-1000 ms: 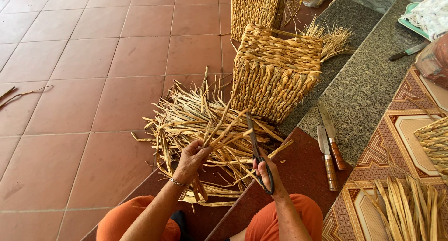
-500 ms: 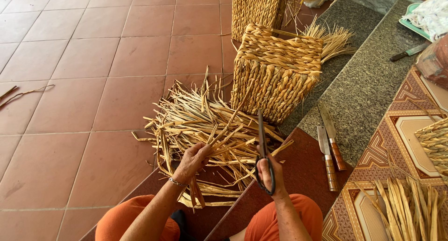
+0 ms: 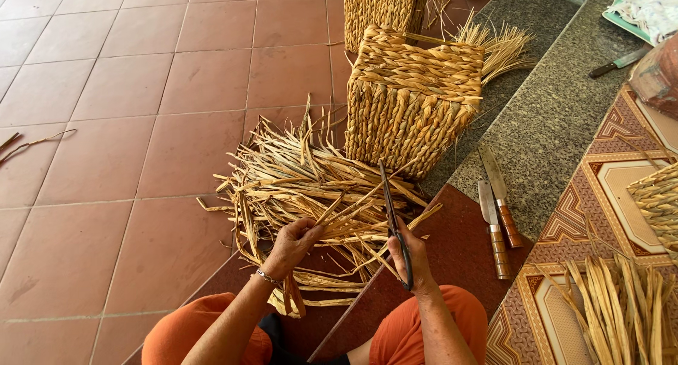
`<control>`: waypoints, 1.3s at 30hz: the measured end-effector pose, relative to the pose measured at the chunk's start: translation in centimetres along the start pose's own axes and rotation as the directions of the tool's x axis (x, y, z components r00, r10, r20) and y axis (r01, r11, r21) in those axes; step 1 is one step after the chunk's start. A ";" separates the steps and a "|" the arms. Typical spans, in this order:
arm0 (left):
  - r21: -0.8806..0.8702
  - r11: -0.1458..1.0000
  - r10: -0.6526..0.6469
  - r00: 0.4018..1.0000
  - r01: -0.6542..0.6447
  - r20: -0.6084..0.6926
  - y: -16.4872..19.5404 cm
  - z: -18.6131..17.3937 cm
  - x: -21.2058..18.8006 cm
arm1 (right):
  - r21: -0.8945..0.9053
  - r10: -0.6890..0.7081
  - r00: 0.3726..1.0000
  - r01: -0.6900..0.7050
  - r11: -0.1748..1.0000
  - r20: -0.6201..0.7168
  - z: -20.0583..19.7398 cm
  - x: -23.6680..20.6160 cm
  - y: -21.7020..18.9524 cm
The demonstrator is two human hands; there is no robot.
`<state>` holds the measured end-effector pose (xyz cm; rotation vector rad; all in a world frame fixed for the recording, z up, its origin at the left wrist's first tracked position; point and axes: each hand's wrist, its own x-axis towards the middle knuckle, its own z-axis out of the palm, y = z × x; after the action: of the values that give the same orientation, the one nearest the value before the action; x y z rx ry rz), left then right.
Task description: The person sits on the floor and uses shears to trim the ends of bundles of dried palm leaves. They repeatedly pick up a bundle, align the ends, and cut them to a uniform length, placing the trimmed pieces aside.
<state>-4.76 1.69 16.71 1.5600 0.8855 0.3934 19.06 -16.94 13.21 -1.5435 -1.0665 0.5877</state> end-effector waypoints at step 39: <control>-0.066 0.994 0.070 0.980 -0.083 -0.184 3.0 -2.5 0.9 | -0.607 0.470 0.830 -0.547 0.576 -0.302 -11.9 -0.3 2.6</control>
<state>-4.97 4.15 19.86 1.5108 0.9417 0.6250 29.58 -23.11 13.86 -2.5633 -0.7573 0.5057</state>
